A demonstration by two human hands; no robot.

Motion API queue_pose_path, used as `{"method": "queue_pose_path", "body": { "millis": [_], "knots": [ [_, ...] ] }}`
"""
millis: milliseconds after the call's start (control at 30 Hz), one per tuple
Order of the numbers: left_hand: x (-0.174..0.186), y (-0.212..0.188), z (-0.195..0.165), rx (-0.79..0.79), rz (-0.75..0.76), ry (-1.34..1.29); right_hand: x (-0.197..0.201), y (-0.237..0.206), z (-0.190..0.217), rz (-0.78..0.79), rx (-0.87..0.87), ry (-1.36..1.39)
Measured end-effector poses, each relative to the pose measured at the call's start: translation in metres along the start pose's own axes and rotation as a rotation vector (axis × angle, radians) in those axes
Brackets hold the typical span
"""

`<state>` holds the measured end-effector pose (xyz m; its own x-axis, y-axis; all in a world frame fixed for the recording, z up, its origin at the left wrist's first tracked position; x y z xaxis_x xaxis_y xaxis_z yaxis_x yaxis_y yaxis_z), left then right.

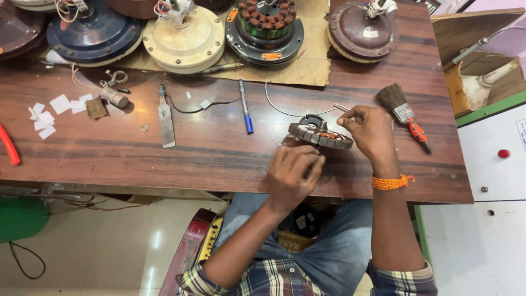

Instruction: The person sits at a workbench and assembles an electric fan motor, fitting the wound copper armature into the motor housing and pressing the components together by hand. They repeatedly turn and reposition the motor unit while seating the parts, with pliers, a screwdriver, scissors, a file and a brush lying on the bench.

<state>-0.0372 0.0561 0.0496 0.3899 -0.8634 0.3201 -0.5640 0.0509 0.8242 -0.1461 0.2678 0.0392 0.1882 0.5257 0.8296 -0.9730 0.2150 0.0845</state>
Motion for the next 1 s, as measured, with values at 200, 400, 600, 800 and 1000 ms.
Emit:
{"method": "queue_pose_path", "body": {
  "millis": [200,400,600,800,1000],
  "knots": [
    [0.004,0.049,0.013,-0.303,0.312,-0.076,0.037,-0.022,-0.004,-0.033,-0.029,0.236],
    [-0.003,0.052,0.027,-0.196,0.398,-0.156,0.054,-0.080,0.013,0.115,-0.160,0.466],
    [-0.004,0.051,0.030,-0.178,0.389,-0.174,0.034,-0.118,0.041,0.014,0.036,0.226],
    [-0.001,0.053,0.028,-0.178,0.378,-0.191,0.022,-0.134,0.046,-0.188,0.161,0.263],
    [-0.002,0.057,0.025,-0.162,0.439,-0.189,0.026,-0.127,0.033,-0.178,-0.008,0.359]
  ]
}}
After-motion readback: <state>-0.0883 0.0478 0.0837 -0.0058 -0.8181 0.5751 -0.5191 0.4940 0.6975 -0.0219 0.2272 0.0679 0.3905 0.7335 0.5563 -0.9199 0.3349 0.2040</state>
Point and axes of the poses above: each hand's wrist, its own y-axis towards the middle knuckle, its own x-axis out of the back of the hand, z = x × y, the point moved 7 cm from there along y, towards the middle knuckle, and after that the axes turned 7 degrees about -x, right-handed, at the moved point
